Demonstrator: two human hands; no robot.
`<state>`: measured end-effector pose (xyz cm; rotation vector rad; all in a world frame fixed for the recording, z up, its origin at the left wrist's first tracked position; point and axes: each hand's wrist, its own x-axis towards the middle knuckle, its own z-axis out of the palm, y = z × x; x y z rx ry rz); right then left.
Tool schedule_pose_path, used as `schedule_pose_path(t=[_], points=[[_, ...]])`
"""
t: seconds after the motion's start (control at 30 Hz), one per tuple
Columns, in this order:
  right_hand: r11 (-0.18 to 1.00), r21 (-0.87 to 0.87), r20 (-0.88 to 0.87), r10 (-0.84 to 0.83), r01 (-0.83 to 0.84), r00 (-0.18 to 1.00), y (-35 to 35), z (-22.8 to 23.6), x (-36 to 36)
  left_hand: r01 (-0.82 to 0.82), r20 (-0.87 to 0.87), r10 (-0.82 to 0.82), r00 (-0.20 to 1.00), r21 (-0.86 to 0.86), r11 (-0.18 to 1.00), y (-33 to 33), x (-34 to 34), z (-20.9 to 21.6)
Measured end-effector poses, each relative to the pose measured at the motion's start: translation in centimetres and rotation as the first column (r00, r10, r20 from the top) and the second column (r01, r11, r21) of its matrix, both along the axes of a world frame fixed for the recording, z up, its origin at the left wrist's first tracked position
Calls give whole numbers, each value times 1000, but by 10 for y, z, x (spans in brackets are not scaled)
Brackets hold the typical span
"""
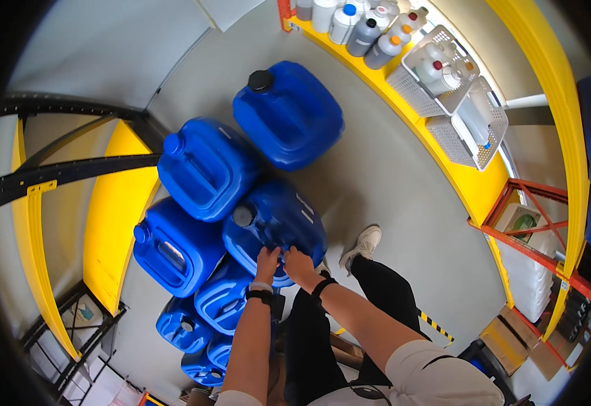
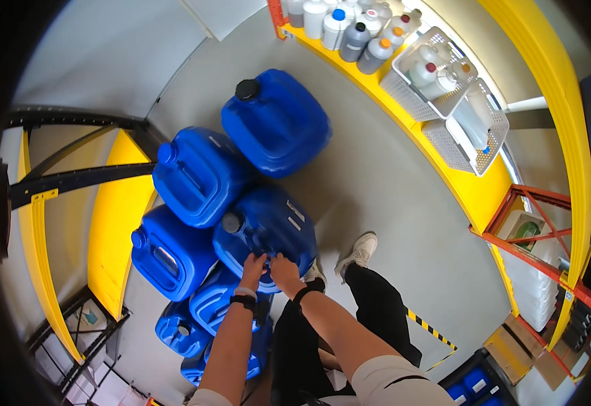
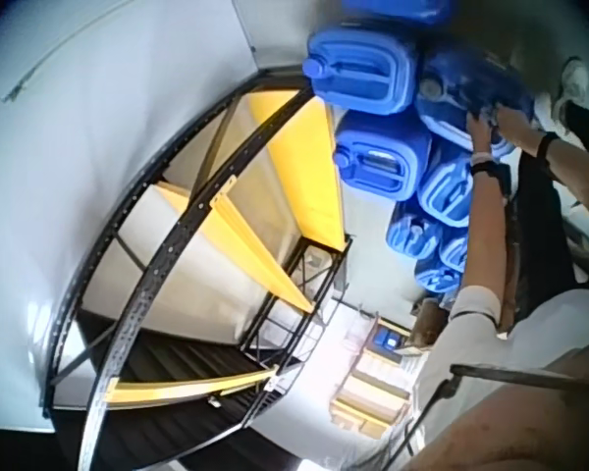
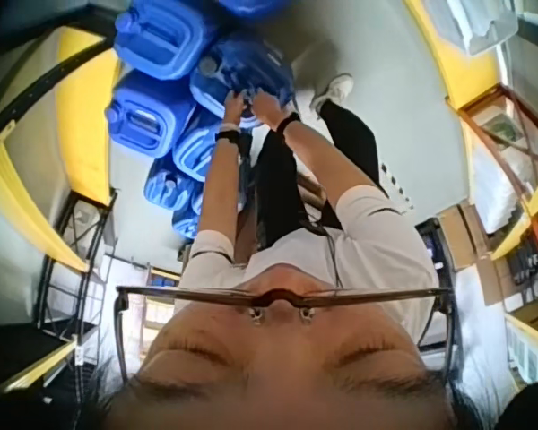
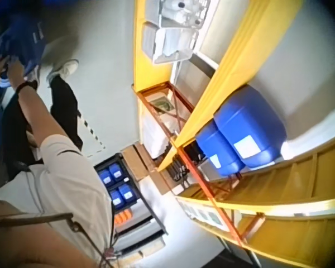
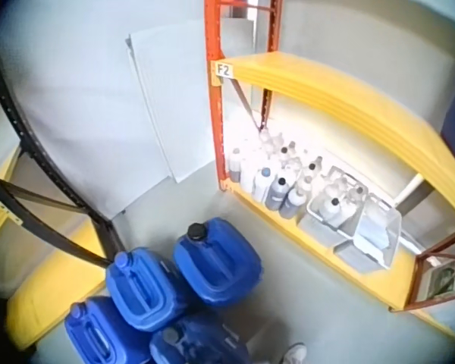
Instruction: The person repeatedly picks up white and blue plastic jerrycans from a wooden pallet and places them onto yellow warehouse shelves. The person handles the containers one at a time, arranging them in rows on the shelves and on the pallet throughout the clip.
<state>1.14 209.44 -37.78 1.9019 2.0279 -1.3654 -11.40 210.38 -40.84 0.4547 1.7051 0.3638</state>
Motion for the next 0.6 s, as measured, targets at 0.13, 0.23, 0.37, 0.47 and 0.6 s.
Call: schedule_pose_path(t=[0.13, 0.23, 0.37, 0.47, 0.6], points=[[999, 25, -28, 27, -26, 999, 2, 14, 17, 122, -60, -117, 991, 84, 989, -8, 8, 0], [995, 93, -93, 28, -20, 995, 2, 41, 44, 295, -161, -268, 950, 180, 938, -5, 27, 28], [979, 177, -147, 131, -104, 980, 6, 98, 86, 374, -82, -365, 927, 253, 892, -3, 52, 90], [976, 211, -186, 87, -46, 979, 9, 167, 112, 391, -43, -396, 917, 289, 874, 4, 68, 152], [951, 306, -200, 34, 29, 979, 14, 278, 153, 367, 76, -418, 905, 357, 859, 31, 124, 313]])
